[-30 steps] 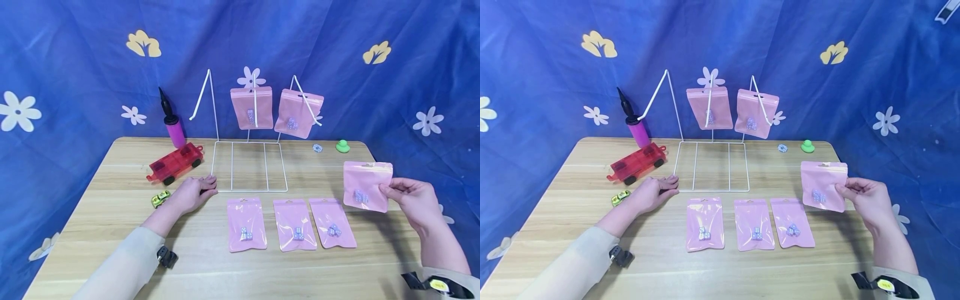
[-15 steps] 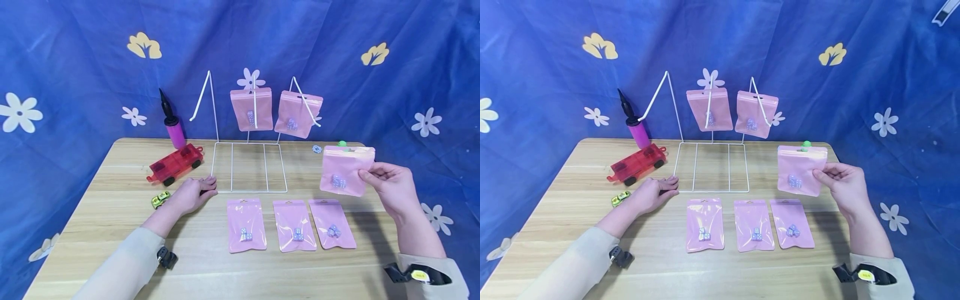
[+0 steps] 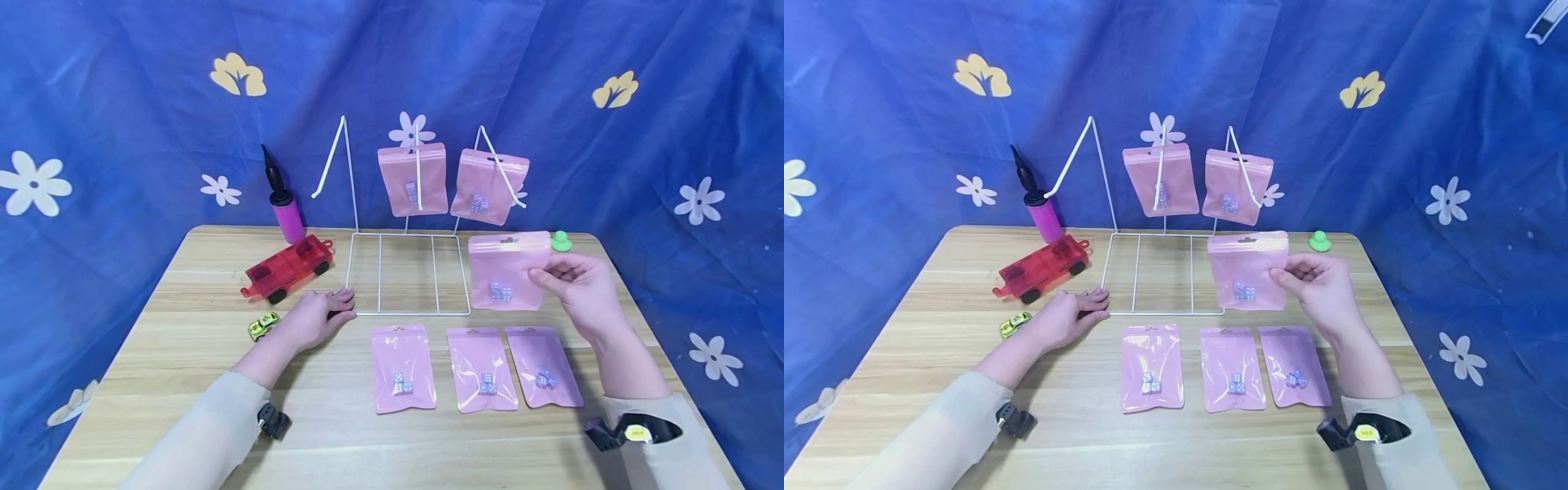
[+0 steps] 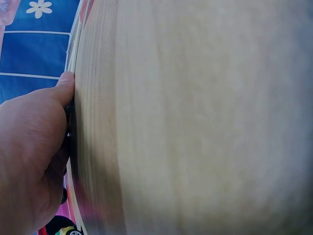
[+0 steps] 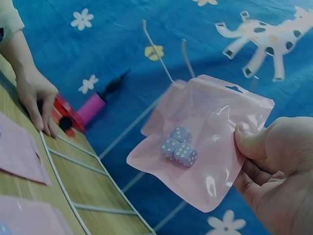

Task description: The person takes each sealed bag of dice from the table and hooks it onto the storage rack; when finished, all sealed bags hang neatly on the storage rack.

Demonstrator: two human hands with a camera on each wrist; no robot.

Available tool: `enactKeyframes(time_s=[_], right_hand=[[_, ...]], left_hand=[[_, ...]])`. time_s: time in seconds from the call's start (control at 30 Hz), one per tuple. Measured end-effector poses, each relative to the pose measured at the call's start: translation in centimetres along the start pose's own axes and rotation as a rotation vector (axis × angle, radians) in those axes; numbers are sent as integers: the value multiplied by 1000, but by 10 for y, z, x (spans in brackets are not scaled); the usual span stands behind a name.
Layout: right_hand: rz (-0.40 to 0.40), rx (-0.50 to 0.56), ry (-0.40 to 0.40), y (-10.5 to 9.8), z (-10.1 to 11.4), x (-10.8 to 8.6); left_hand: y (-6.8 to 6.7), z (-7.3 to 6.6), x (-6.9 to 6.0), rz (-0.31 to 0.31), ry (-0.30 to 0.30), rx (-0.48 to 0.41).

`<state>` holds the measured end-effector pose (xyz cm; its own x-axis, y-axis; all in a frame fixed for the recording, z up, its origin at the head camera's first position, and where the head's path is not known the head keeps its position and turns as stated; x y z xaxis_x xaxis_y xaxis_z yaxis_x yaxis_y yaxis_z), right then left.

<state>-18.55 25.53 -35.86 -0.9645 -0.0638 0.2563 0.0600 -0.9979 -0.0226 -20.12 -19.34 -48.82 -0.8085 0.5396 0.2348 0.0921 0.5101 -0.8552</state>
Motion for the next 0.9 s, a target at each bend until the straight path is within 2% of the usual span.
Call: enactKeyframes(time_s=[0.47, 0.7, 0.9], right_hand=[[151, 19, 0, 71, -3, 7], [196, 32, 39, 107, 1, 7], [208, 71, -6, 136, 7, 9]], left_hand=[[0, -2, 0, 4, 3, -4], [0, -1, 1, 5, 5, -6], [1, 0, 0, 3, -3, -6]])
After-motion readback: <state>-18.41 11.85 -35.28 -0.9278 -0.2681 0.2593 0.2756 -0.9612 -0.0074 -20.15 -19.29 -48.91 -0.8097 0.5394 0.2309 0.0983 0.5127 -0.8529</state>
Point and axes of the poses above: each hand's wrist, its own x-axis towards the middle knuckle, its own y-axis out of the palm, z = x × y, the point moved 2 cm from there along x, towards the middle knuckle, and after that the axes turned 4 degrees about y, right-handed, at the moved point
